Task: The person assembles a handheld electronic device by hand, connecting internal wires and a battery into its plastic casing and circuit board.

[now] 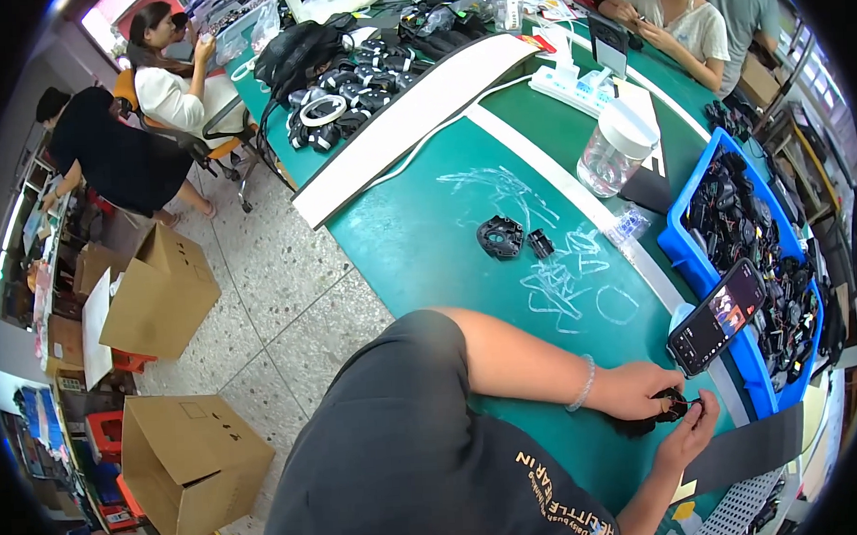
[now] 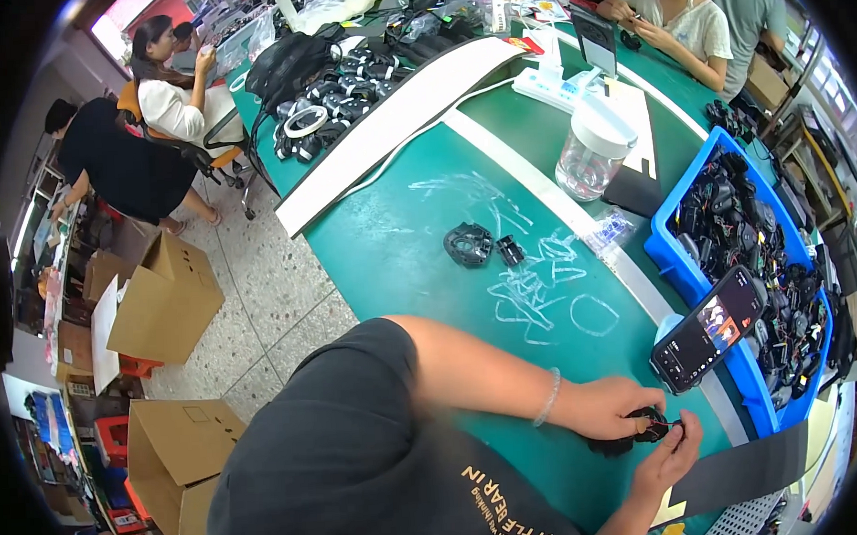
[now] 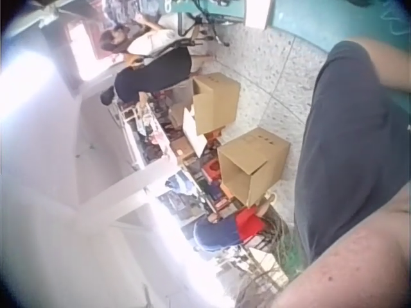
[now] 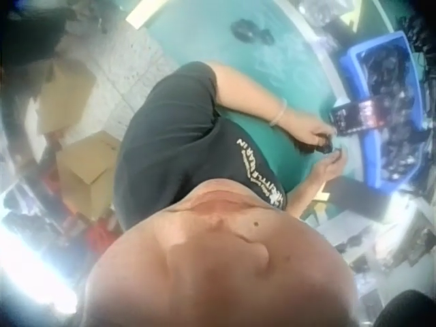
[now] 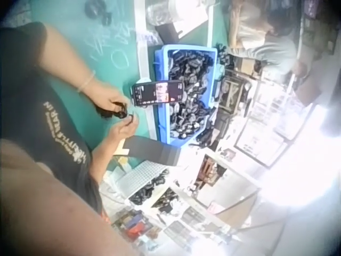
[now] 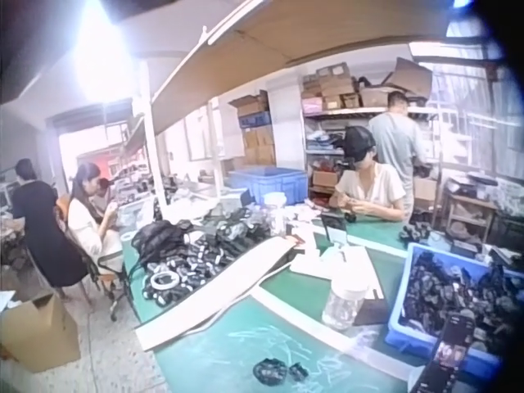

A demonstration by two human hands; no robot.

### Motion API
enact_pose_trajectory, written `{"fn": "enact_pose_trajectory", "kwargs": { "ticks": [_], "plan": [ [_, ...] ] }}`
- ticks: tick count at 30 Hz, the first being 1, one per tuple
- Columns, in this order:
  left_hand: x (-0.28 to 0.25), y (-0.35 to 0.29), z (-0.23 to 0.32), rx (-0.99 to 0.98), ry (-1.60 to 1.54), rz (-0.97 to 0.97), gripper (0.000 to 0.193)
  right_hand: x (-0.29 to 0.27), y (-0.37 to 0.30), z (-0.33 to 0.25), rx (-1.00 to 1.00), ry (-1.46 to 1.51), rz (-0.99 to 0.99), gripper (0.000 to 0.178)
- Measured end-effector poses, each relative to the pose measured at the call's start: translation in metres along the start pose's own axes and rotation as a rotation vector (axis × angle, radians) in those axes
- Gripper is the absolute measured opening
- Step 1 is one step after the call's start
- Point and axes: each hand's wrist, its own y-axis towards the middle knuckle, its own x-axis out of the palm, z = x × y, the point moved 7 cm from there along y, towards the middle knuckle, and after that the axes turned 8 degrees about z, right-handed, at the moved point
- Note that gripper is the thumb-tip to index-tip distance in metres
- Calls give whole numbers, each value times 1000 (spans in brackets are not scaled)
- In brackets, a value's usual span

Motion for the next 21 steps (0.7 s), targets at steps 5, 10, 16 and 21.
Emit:
{"fn": "enact_pose_trajectory", "kwargs": {
  "ticks": [5, 10, 16, 21],
  "plan": [
    [2, -6, -2, -24, -64, -10, 21, 5, -10, 6, -23, 85, -3, 24],
    [4, -9, 0, -29, -78, 21, 22, 3, -11, -16, -77, 128, 60, 27],
    [5, -9, 6, 80, 91, 8, 22, 8, -7, -31, -221, 4, 187, 25],
    [5, -1, 4, 5, 192, -97, 26, 7, 9, -56, -373, -19, 250, 11]
  ]
}}
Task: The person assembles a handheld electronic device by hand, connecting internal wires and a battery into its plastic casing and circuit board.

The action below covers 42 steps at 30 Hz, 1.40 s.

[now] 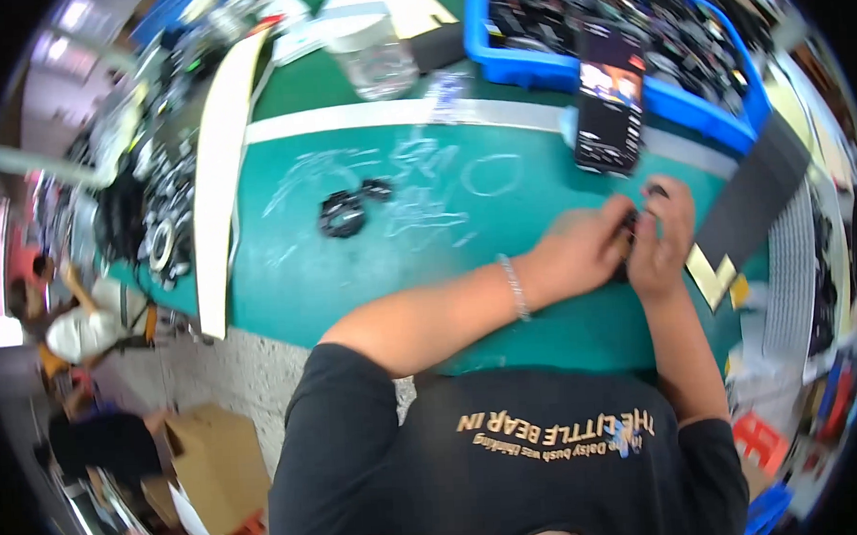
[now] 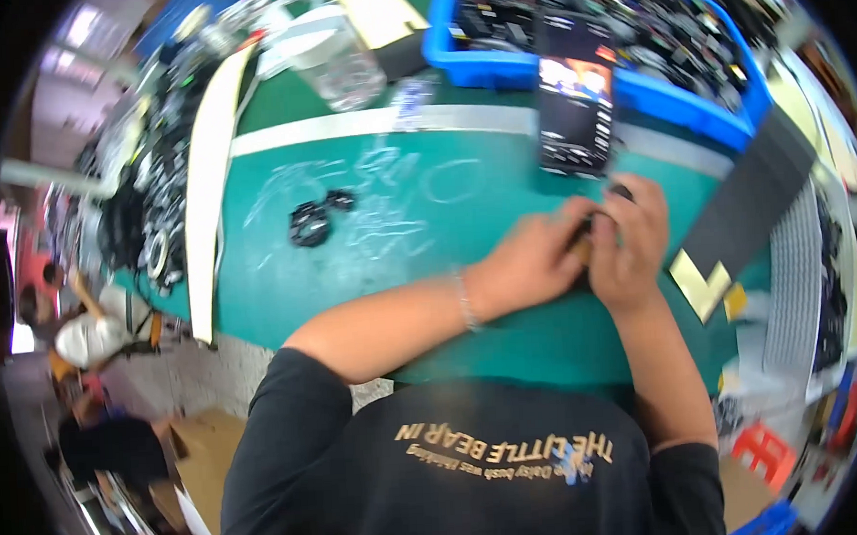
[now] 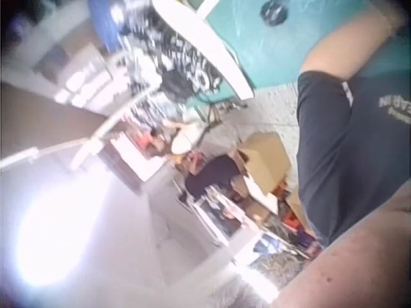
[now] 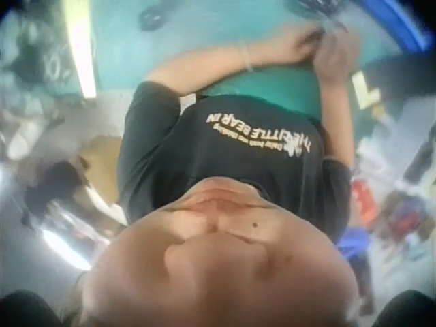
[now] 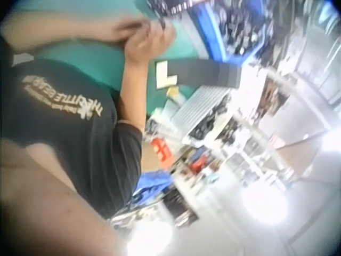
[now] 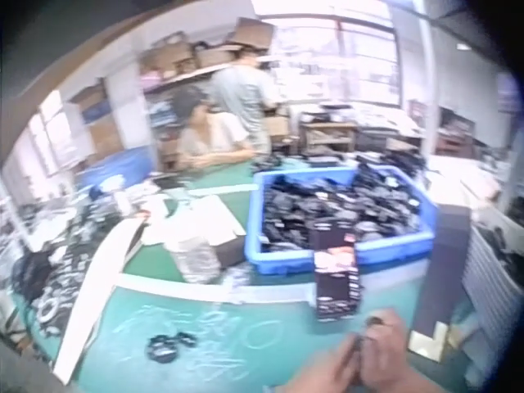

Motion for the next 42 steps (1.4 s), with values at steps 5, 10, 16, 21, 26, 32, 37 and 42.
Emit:
{"fn": "enact_pose_trajectory", "kwargs": {
  "ticks": [5, 10, 16, 21, 26, 32, 37, 42],
  "plan": [
    [8, 0, 7, 26, -6, -73, 21, -6, 3, -1, 69, 46, 18, 14],
    [5, -3, 10, -33, -59, -67, 23, -6, -4, -4, 84, 114, 51, 24],
    [7, -4, -6, -124, -287, 26, 25, -7, -9, 7, 130, 161, 83, 24],
    [8, -3, -13, -202, -354, 39, 25, -7, -8, 13, 179, 96, -24, 21],
    [4, 0, -16, -235, -535, 140, 22, -9, 1, 9, 191, 102, -62, 21],
    [-1, 1, -24, -253, -466, 157, 24, -5, 6, 13, 229, 36, -118, 14],
    [-2, 2, -23, -312, -472, 156, 17, 0, 3, 21, 271, 156, -153, 16],
    [-3, 2, -23, -307, -504, 164, 18, -1, -2, 21, 404, 201, -222, 17]
  ]
}}
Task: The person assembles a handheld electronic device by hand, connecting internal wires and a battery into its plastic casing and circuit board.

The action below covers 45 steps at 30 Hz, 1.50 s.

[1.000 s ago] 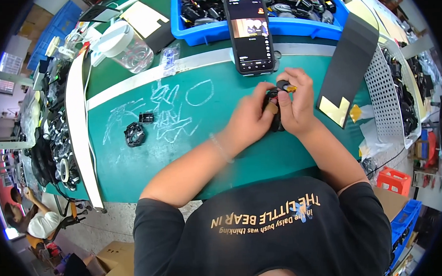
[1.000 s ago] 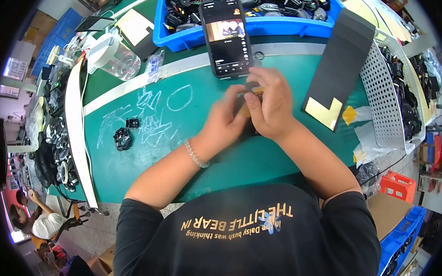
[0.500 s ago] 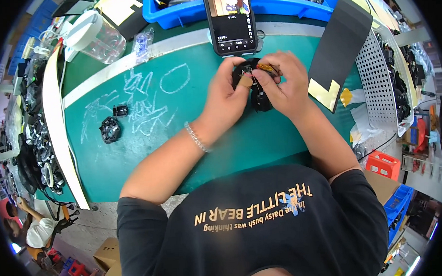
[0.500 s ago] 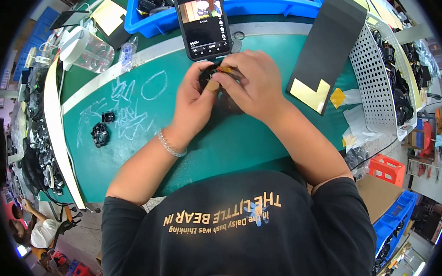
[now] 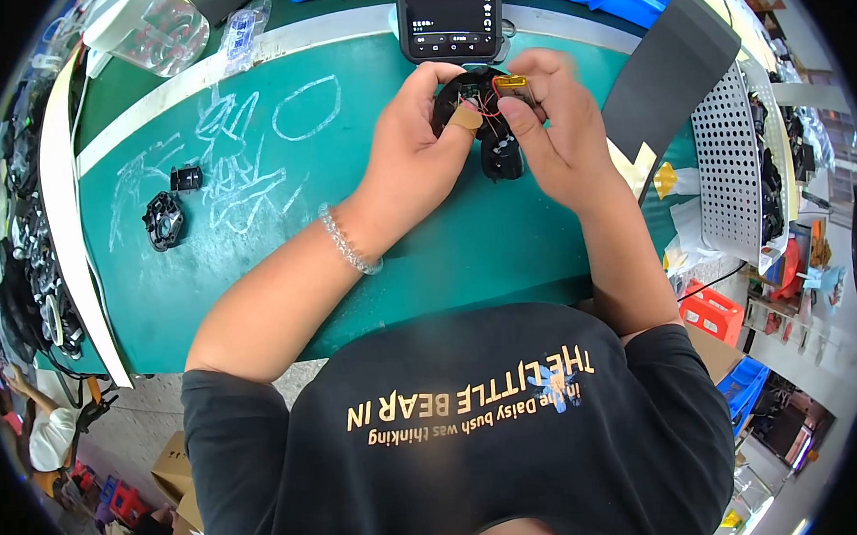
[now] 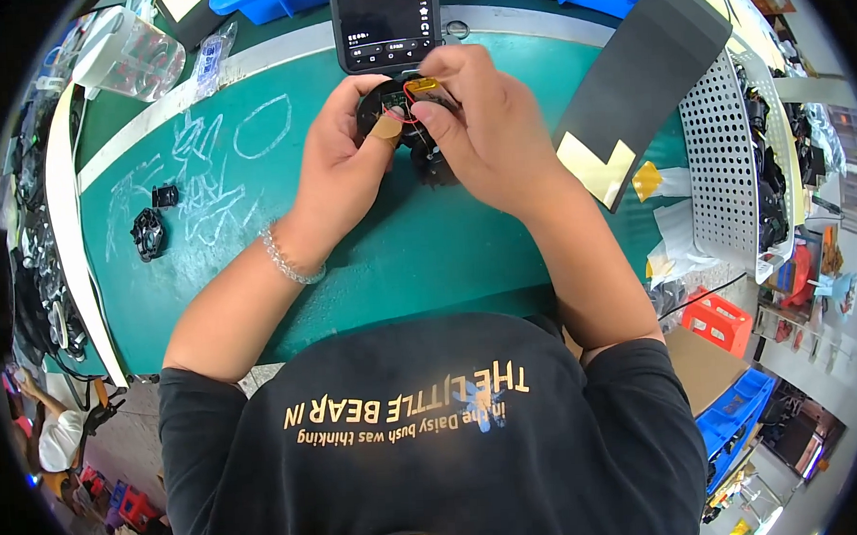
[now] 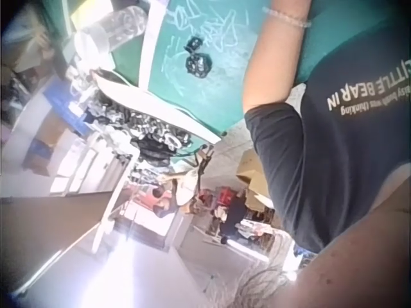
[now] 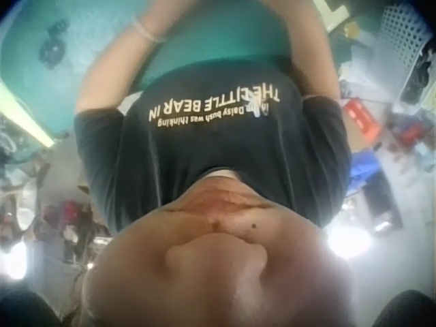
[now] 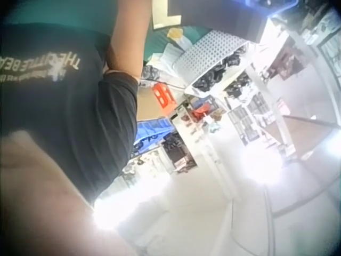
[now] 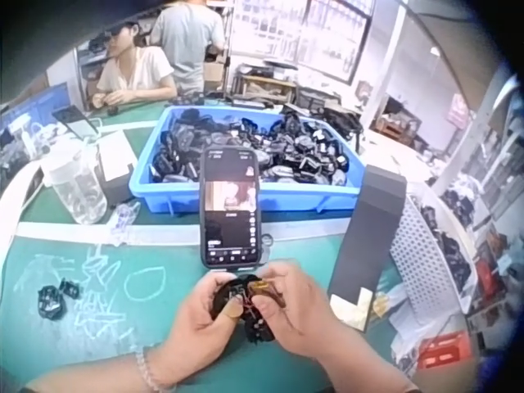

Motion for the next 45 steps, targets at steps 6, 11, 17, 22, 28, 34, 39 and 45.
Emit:
{"fn": "enact_pose_trajectory", "kwargs": {
  "ticks": [6, 11, 17, 22, 28, 34, 39, 45],
  "plan": [
    [2, 1, -8, 30, 9, -37, 24, -5, 1, 5, 24, -58, -75, 15],
    [2, -1, -7, 63, 74, -33, 26, -1, 2, 1, -25, -81, -50, 12],
    [5, -2, 0, 81, 31, -61, 31, -1, 1, -1, -73, -48, -18, 12],
    [6, 0, 0, 77, -45, -80, 29, -1, 2, -1, -64, -43, -51, 11],
    [9, 1, 3, 85, -17, -149, 22, -3, 2, -1, -48, -27, -66, 9],
    [9, 3, -1, 63, -15, -186, 19, -3, 1, 0, -59, -16, -48, 8],
    [9, 7, -6, -52, 143, -297, 27, -2, 1, 2, -45, -24, -29, 6],
    [8, 7, -5, -5, 74, -288, 26, -3, 1, 0, -22, -70, -12, 8]
  ]
}}
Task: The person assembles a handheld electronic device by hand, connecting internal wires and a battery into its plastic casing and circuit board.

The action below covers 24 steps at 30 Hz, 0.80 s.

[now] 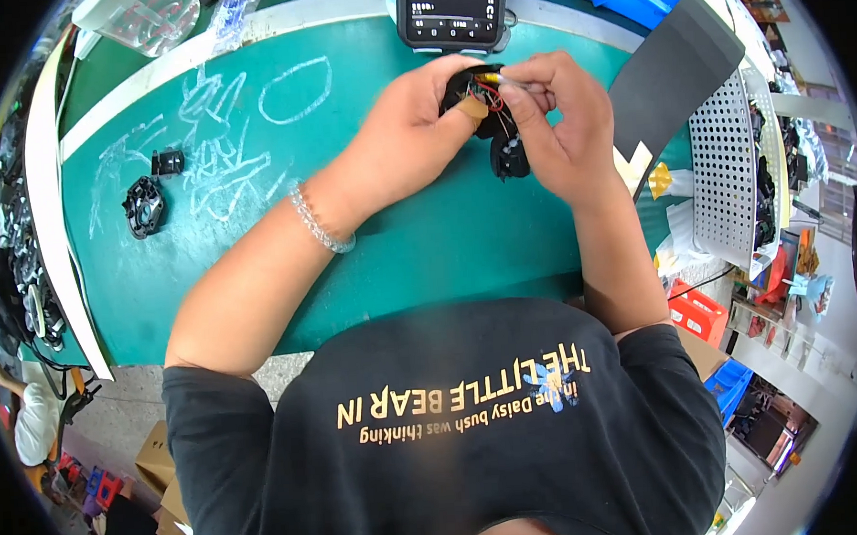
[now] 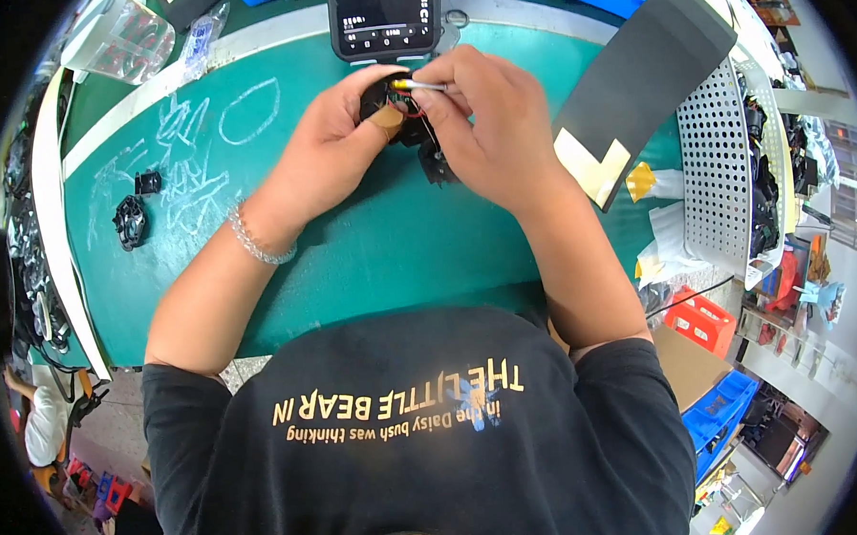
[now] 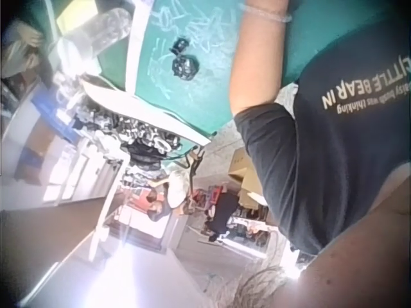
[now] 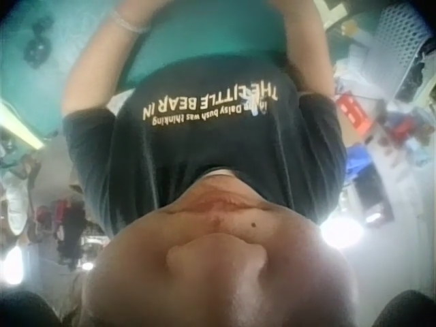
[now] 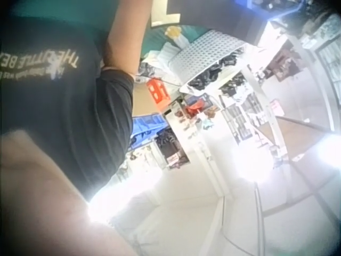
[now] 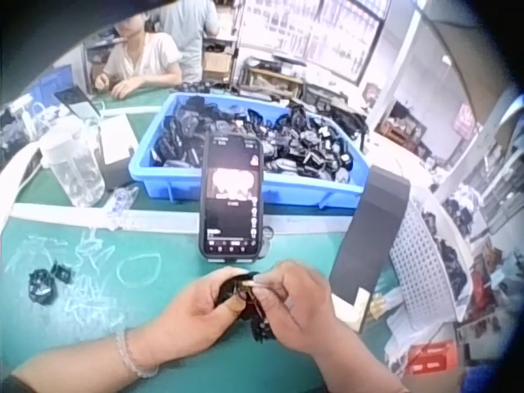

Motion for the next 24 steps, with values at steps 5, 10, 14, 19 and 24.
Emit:
{"fn": "enact_pose_trajectory", "kwargs": {
  "ticks": [5, 10, 14, 19, 24],
  "plan": [
    [2, -2, 8, 14, -124, 40, 18, 1, -2, 4, 42, 21, -16, 9],
    [2, -2, 2, -47, -66, -13, 27, 0, -3, 2, 25, 61, -16, 9],
    [2, -1, 3, -48, -29, -5, 27, 1, -2, 4, 57, 147, -23, 8],
    [2, -1, 4, -40, -16, -12, 27, 1, -2, 3, 53, 140, -13, 8],
    [2, -2, 4, -57, 12, 1, 27, 1, -1, 1, 29, 57, -15, 8]
  ]
}}
